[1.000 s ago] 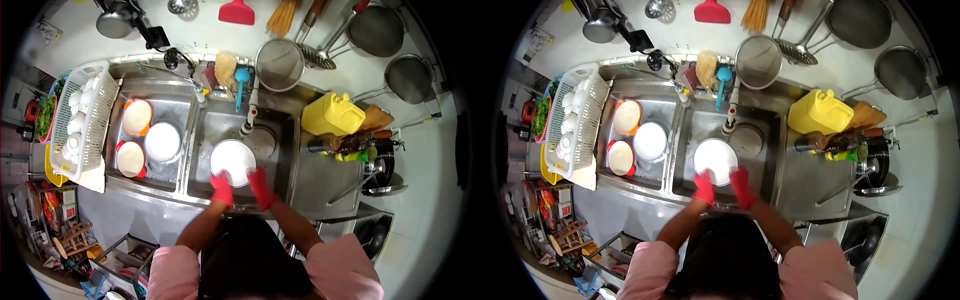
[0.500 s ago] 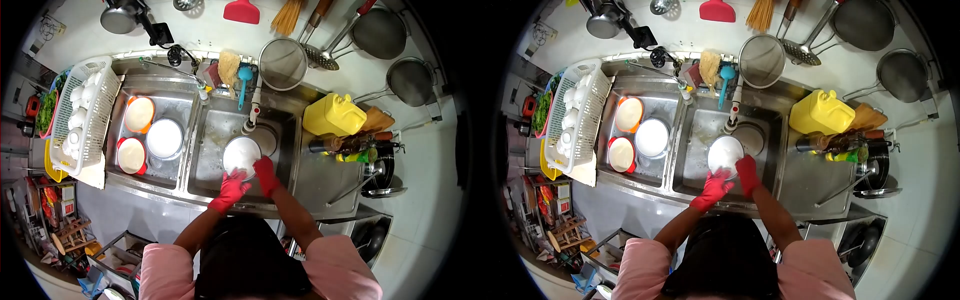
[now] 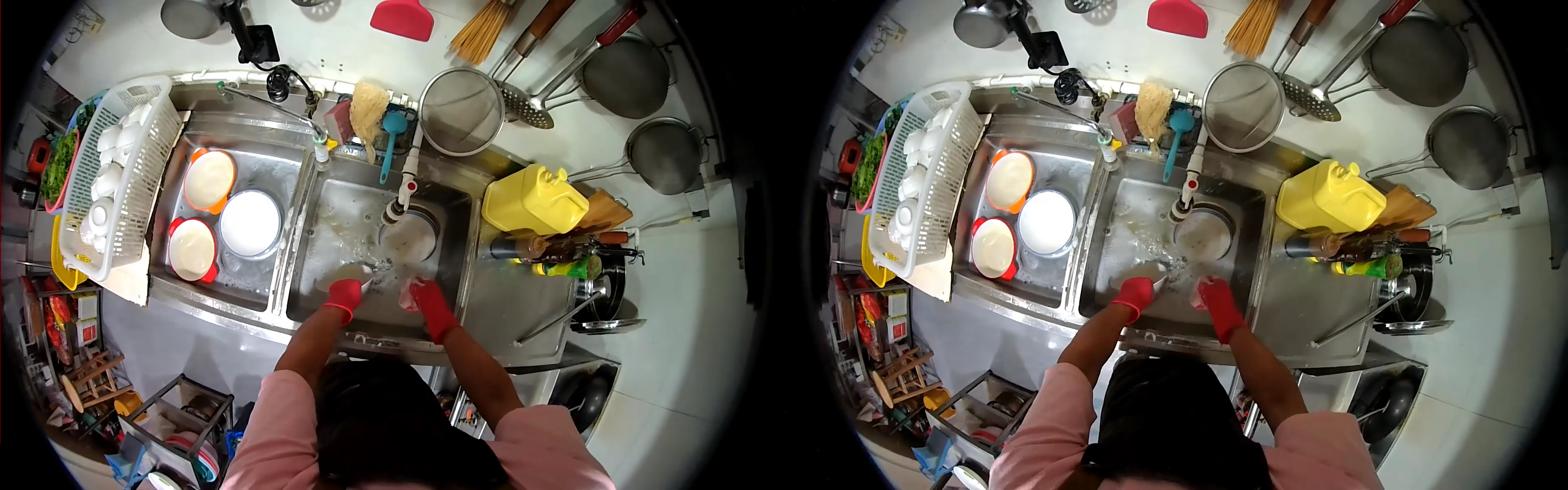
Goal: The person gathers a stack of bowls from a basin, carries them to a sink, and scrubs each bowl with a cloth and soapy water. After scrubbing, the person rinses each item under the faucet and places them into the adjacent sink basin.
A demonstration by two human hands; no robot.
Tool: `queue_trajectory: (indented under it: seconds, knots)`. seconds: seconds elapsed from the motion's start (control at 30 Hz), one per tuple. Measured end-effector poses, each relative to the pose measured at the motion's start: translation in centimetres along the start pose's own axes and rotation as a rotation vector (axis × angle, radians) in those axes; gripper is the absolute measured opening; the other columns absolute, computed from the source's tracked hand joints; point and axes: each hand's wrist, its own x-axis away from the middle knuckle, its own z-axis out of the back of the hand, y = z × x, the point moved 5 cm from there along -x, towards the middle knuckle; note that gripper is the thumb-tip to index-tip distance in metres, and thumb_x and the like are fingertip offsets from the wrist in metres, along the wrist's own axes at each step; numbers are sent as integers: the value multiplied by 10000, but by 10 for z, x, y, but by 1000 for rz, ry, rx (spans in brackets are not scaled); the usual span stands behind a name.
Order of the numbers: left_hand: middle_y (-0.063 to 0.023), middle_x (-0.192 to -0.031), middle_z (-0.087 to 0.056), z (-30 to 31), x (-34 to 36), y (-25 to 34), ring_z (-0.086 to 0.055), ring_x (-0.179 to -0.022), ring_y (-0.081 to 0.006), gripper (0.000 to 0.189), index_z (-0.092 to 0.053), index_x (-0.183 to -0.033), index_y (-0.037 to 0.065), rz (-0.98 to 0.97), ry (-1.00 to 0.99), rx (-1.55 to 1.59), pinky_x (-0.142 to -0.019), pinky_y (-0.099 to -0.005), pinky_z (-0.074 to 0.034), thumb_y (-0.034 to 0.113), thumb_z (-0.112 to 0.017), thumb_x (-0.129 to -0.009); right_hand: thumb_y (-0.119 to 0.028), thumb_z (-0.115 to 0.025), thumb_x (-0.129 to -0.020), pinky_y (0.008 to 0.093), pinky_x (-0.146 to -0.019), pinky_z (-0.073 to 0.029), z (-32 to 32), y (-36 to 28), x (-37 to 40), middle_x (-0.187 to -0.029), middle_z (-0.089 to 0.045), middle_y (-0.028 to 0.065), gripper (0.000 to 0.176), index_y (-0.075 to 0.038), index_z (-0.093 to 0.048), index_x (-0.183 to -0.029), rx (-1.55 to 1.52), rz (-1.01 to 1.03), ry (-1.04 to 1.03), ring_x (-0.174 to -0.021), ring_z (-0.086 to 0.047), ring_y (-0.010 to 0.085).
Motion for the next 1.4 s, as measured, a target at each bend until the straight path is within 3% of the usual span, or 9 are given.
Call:
queue_trajectory:
  seconds: [0.3, 0.57, 0.7, 0.8, 0.93, 1.03, 1.23, 1.37, 1.4]
  knots:
    - [-97, -834, -679, 28, 33, 1, -657, -798, -355, 130, -609, -929, 64, -183, 399, -353, -730, -474, -500, 149, -550, -851, -115, -583, -880, 422, -644, -586, -19, -33, 56, -1156, -620, 130, 437, -114, -556, -1316, -237, -114, -29, -941, -643, 300]
    - [-87, -1035, -701, 31, 19, 37, -642, -932, -172, 307, -606, -1203, 11, 79, 344, 1309, -842, -329, -503, 56, -643, -902, -84, -546, -918, 269, -821, -480, -47, -120, 72, -1187, -606, 49, 413, -85, -530, -1330, -131, 425, -163, -932, -590, 155]
    - [-44, -1066, -692, 19, 12, 38, -630, -947, -143, 283, -619, -1190, 15, 117, 253, 1462, -852, -303, -504, 31, -627, -907, -126, -529, -952, 306, -926, -455, -81, -169, 125, -1306, -561, 17, 393, -72, -510, -1341, 56, 849, -220, -1013, -587, 170]
    - [-30, -1065, -693, 62, 40, 63, -627, -951, -130, 262, -633, -1174, 21, -54, 139, 1333, -848, -300, -505, 28, -625, -913, -172, -462, -986, 311, -1004, -413, -112, -162, 80, -1363, -544, 59, 376, -68, -514, -1343, -517, 506, -430, -1106, -571, 179]
    - [-29, -1097, -686, 94, 78, 85, -623, -967, -119, 312, -615, -1233, 13, -8, 65, 1497, -860, -293, -497, 53, -633, -923, -217, -425, -1008, 308, -1010, -415, -97, -165, 9, -1320, -584, 79, 374, -71, -535, -1334, -154, 671, -627, -1144, -560, 165]
    - [-99, -1183, -652, 104, 96, 76, -631, -1056, -206, 357, -557, -1285, -5, 95, 207, 1808, -941, -373, -502, 80, -609, -942, -240, -427, -1008, 310, -976, -443, -73, -167, 26, -1267, -604, 53, 408, -18, -527, -1336, -354, 288, -770, -1120, -567, 154]
    - [-147, -1217, -629, 106, 74, 70, -619, -1105, -299, 358, -527, -1318, 52, 219, 726, 2188, -987, -444, -498, 160, -565, -978, -168, -493, -978, 280, -803, -497, -106, -79, 61, -1114, -656, 46, 352, -28, -570, -1291, -467, 717, 139, -956, -606, 122]
    - [-147, -1238, -601, 69, 47, 42, -639, -1010, -284, 380, -468, -1362, 93, 320, 617, 1839, -872, -443, -539, 178, -530, -997, -110, -504, -950, 309, -804, -493, -160, -76, 71, -984, -648, 28, 255, -33, -616, -1166, -838, 311, -264, -926, -612, 158]
    - [-136, -1183, -625, 48, 37, 25, -639, -989, -263, 352, -495, -1337, 89, 80, 383, 2107, -873, -415, -530, 176, -531, -998, -84, -515, -914, 314, -802, -493, -152, -115, 90, -974, -652, 42, 257, -41, -627, -1141, -466, 633, -255, -915, -619, 187]
